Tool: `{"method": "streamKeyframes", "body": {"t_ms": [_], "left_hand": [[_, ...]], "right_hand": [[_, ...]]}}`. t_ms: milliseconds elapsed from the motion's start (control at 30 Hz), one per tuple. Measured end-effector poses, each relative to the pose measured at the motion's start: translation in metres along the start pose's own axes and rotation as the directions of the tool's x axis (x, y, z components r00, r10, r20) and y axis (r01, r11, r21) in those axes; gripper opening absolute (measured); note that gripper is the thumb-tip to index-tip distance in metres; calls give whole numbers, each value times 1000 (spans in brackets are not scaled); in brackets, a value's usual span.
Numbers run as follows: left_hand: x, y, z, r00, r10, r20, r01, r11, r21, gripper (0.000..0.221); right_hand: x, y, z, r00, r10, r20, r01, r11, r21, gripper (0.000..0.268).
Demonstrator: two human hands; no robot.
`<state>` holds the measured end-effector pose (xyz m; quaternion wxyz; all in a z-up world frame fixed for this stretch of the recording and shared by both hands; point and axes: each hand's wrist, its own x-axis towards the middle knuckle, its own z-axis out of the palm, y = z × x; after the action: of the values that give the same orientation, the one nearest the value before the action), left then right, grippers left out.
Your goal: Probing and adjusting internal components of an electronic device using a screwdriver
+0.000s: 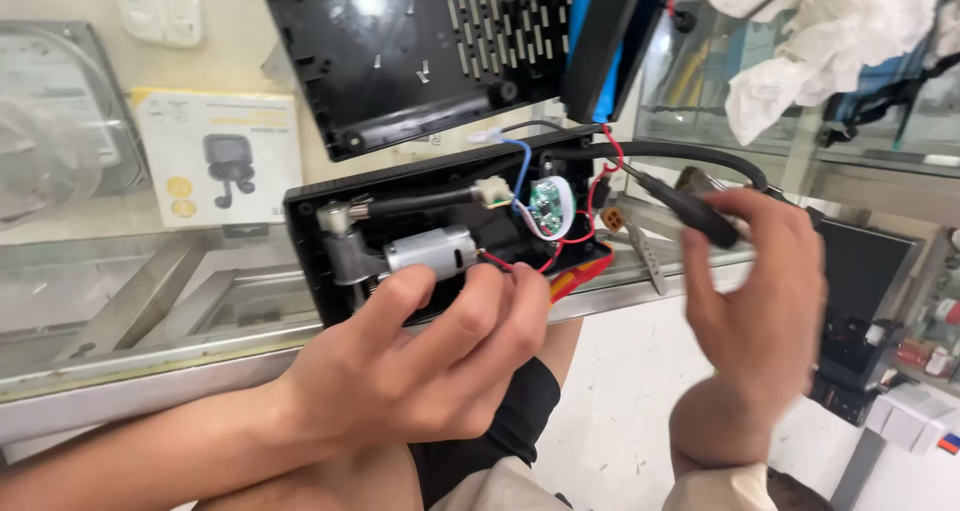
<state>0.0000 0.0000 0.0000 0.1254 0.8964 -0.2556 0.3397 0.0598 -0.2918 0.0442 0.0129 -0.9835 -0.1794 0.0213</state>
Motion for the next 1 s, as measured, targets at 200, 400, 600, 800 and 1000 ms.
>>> {"method": "streamKeyframes", "body": {"t_ms": [200,400,600,800,1000], "left_hand": [[-2,0,2,1000,-4,-22,3,1000,-25,21],[0,-1,2,1000,30,-9,-30,999,-28,17],[-3,-3,1,999,53,7,-53,998,-36,18],[-5,-3,2,998,54,14,-53,998,-43,23],[-5,-4,0,998,58,32,-57,997,-52,24]], "right_hand": [[-27,20,-52,988,-150,-45,152,988,43,38],[-39,-32,-64,994,10,-113,-5,999,45,21],[14,-31,-82,862,-499,94,502,865,-16,25],[14,-29,-80,866,-487,118,497,863,-89,20],[16,-40,-80,879,-463,110,470,882,-41,20]]}}
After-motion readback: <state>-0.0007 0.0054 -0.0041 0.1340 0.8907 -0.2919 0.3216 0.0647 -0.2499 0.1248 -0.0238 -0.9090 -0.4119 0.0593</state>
